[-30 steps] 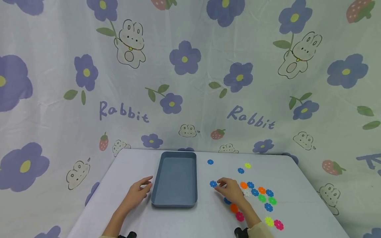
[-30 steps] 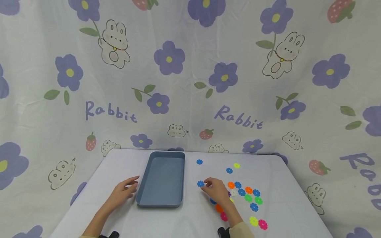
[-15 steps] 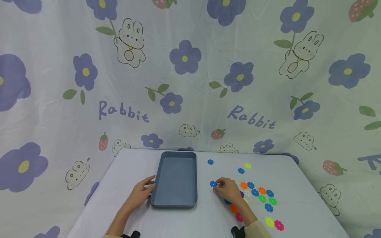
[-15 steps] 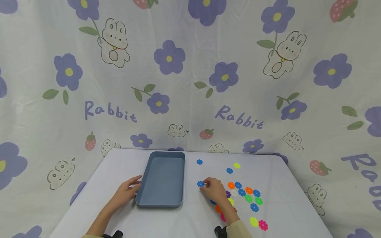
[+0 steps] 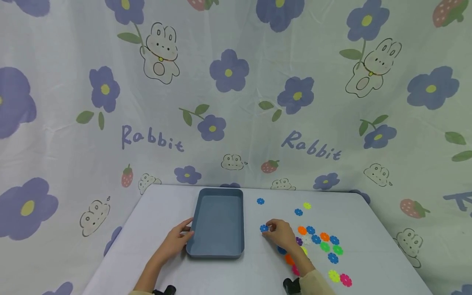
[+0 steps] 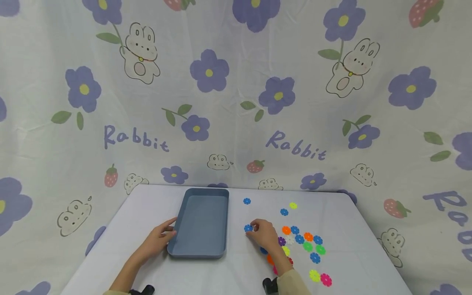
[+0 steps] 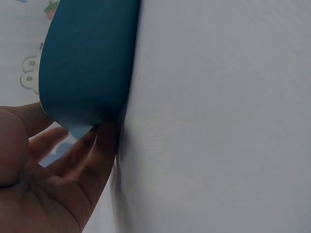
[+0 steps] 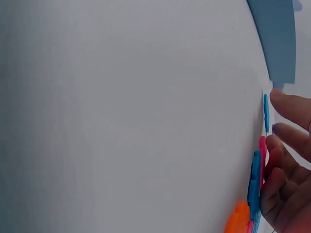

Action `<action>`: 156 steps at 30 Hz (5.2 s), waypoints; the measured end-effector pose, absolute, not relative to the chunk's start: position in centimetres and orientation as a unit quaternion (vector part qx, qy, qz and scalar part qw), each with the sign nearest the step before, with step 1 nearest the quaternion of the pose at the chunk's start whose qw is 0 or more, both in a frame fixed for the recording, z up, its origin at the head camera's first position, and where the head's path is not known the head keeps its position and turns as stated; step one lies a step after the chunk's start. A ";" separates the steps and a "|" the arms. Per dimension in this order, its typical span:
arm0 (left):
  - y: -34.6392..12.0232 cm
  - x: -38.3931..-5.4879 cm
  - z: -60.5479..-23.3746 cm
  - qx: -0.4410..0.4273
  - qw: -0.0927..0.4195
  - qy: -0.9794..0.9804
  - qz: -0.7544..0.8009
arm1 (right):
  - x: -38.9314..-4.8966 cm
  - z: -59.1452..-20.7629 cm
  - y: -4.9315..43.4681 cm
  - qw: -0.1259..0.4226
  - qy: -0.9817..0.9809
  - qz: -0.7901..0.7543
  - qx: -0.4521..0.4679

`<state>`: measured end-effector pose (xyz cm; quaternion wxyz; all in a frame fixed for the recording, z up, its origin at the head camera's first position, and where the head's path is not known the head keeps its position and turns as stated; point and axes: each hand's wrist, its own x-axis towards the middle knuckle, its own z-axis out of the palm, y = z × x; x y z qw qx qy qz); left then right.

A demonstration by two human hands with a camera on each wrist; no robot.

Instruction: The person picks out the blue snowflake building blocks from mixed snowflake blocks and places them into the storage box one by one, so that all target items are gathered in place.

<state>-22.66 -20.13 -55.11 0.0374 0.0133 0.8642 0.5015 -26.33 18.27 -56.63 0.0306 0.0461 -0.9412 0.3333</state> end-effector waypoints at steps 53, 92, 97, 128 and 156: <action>-20.0 -24.6 -56.1 0.060 0.085 0.848 0.520 | -29.1 -56.2 15.6 0.021 -0.849 0.528 -0.003; -19.5 -24.0 -56.6 0.045 0.087 0.819 0.565 | -34.2 -49.8 3.4 -0.006 -0.796 0.603 0.058; -19.4 -23.9 -57.2 0.032 0.090 0.835 0.542 | -34.0 -49.5 2.4 -0.030 -0.784 0.617 0.062; -20.0 -24.2 -57.4 0.102 0.086 0.814 0.565 | -35.3 -54.4 -2.2 -0.037 -0.764 0.644 0.028; -20.1 -24.2 -57.0 0.079 0.107 0.801 0.583 | -36.6 -56.9 -4.2 -0.006 -0.753 0.656 -0.038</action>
